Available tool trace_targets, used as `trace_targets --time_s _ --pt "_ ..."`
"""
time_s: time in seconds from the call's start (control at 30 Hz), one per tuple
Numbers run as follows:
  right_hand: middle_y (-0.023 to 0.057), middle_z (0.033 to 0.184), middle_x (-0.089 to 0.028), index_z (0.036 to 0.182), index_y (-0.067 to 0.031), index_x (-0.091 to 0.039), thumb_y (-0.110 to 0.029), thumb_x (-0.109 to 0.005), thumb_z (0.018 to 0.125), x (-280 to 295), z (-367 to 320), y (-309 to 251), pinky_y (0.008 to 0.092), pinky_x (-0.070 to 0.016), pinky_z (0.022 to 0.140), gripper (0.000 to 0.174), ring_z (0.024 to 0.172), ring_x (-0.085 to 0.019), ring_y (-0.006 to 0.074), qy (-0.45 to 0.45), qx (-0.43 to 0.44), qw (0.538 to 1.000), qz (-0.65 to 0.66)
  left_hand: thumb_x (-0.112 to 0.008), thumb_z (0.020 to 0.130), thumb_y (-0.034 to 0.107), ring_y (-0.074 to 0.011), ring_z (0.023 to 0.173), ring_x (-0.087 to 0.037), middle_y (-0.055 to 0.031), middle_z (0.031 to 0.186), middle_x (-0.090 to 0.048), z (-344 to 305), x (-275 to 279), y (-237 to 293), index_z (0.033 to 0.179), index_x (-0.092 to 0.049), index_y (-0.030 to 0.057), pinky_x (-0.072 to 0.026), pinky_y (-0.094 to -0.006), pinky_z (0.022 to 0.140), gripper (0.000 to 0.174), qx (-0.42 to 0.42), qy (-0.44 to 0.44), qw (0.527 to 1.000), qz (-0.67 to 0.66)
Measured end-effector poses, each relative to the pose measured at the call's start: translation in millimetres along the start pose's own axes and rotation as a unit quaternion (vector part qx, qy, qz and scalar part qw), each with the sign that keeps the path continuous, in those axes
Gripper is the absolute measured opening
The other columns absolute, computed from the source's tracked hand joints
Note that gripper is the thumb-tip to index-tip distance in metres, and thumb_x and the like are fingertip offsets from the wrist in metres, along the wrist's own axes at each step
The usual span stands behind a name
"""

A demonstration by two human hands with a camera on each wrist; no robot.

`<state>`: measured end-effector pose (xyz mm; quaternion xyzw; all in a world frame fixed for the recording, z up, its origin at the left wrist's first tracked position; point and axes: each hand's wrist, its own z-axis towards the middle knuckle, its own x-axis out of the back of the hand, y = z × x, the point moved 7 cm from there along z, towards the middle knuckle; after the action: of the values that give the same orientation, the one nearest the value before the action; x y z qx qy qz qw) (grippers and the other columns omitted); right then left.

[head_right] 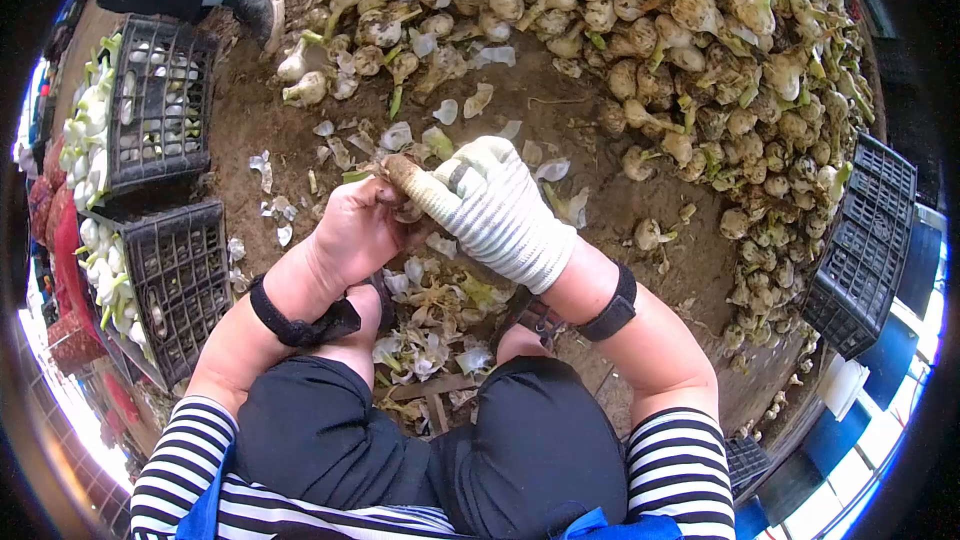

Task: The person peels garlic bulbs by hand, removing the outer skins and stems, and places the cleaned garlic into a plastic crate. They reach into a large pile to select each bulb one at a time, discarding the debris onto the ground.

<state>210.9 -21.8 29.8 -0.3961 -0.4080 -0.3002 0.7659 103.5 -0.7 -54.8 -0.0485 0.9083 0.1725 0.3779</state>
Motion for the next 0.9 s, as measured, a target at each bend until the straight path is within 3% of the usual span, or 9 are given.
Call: trace_targets --time_s 0.07,0.2,0.4,0.43,0.5,0.53,0.57,0.7,0.9 --pt "-0.0004 0.075 -0.048 0.122 -0.0125 -0.053 -0.019 -0.06 0.065 5 0 -1 0.0352 -0.0409 0.07 0.058 0.073 -0.05 0.0192 0.031 0.009 0.999 -0.018 -0.048 0.082 0.016 -0.0125 0.081 -0.051 0.0003 0.095 -0.054 -4 -12 4 0.109 -0.049 0.016 -0.0422 -0.0285 0.065 0.026 0.007 0.002 0.999 0.036" --pt "-0.0039 0.075 -0.046 0.116 -0.0152 -0.059 -0.021 -0.062 0.062 19 1 -4 0.0356 -0.0419 0.078 0.055 0.074 -0.05 0.0167 0.1 0.001 0.993 -0.059 -0.05 0.084 0.021 -0.0143 0.083 -0.055 -0.0016 0.096 -0.057 -3 -19 27 0.11 -0.051 0.0129 -0.0466 -0.0303 0.066 0.027 -0.111 -0.011 0.976 0.187" --pt "0.0016 0.089 -0.058 0.117 -0.0125 -0.056 -0.013 -0.069 0.065 37 8 15 0.0359 -0.0422 0.086 0.053 0.088 -0.055 0.0183 0.165 -0.159 0.973 -0.026 -0.057 0.085 0.02 -0.0159 0.086 -0.058 -0.0059 0.093 -0.059 -11 -33 24 0.108 -0.049 0.0041 -0.0487 -0.028 0.073 0.029 -0.002 -0.053 0.999 0.011" --pt "0.0054 0.1 -0.057 0.132 -0.0102 -0.042 -0.019 -0.069 0.075 17 -11 35 0.0345 -0.0406 0.09 0.064 0.098 -0.053 0.0177 0.258 -0.313 0.856 0.32 -0.057 0.085 0.02 -0.0159 0.086 -0.058 -0.0059 0.093 -0.059 -9 -34 20 0.108 -0.049 0.0041 -0.0487 -0.028 0.073 0.029 -0.005 -0.057 0.998 0.011" --pt "0.0066 0.116 -0.051 0.14 -0.0083 -0.027 -0.024 -0.066 0.082 -13 -22 46 0.0313 -0.0413 0.089 0.072 0.103 -0.049 0.0152 0.327 -0.395 0.6 0.614 -0.063 0.079 0.006 -0.0156 0.096 -0.055 -0.0059 0.102 -0.054 -7 -32 36 0.113 -0.042 0.0043 -0.0466 -0.029 0.083 0.04 -0.227 -0.019 0.96 0.161" --pt "0.0056 0.129 -0.041 0.144 -0.0083 -0.016 -0.026 -0.065 0.083 -30 -20 46 0.0287 -0.0421 0.089 0.081 0.106 -0.048 0.0137 0.247 -0.403 0.522 0.71 -0.068 0.073 -0.004 -0.015 0.101 -0.051 -0.0046 0.109 -0.05 -6 -31 37 0.117 -0.035 0.0052 -0.0429 -0.029 0.091 0.055 -0.244 -0.006 0.948 0.203" --pt "0.0059 0.122 -0.049 0.137 -0.0047 -0.032 -0.022 -0.066 0.083 -38 -17 40 0.0251 -0.0438 0.084 0.066 0.1 -0.051 0.0108 0.242 -0.405 0.488 0.734 -0.068 0.073 -0.004 -0.015 0.101 -0.051 -0.0046 0.109 -0.05 -3 -33 34 0.117 -0.035 0.0052 -0.0429 -0.029 0.091 0.055 -0.245 -0.008 0.948 0.203" --pt "0.0027 0.097 -0.063 0.106 -0.0014 -0.059 -0.014 -0.063 0.086 -38 -14 31 0.0219 -0.0447 0.078 0.024 0.086 -0.055 0.0079 0.231 -0.443 0.523 0.69 -0.07 0.07 -0.005 -0.014 0.1 -0.052 -0.0046 0.107 -0.051 -8 -46 35 0.111 -0.04 0.007 -0.0443 -0.0287 0.09 0.053 -0.36 -0.019 0.901 0.241" --pt "0.0016 0.095 -0.064 0.102 -0.0006 -0.063 -0.012 -0.059 0.089 -16 -20 33 0.0234 -0.046 0.077 0.018 0.086 -0.056 0.0088 0.248 -0.412 0.706 0.52 -0.063 0.084 0.034 -0.0188 0.09 -0.059 -0.0051 0.099 -0.058 -6 -33 21 0.107 -0.051 0.0078 -0.051 -0.0374 0.078 0.038 0.024 -0.164 0.984 -0.066"
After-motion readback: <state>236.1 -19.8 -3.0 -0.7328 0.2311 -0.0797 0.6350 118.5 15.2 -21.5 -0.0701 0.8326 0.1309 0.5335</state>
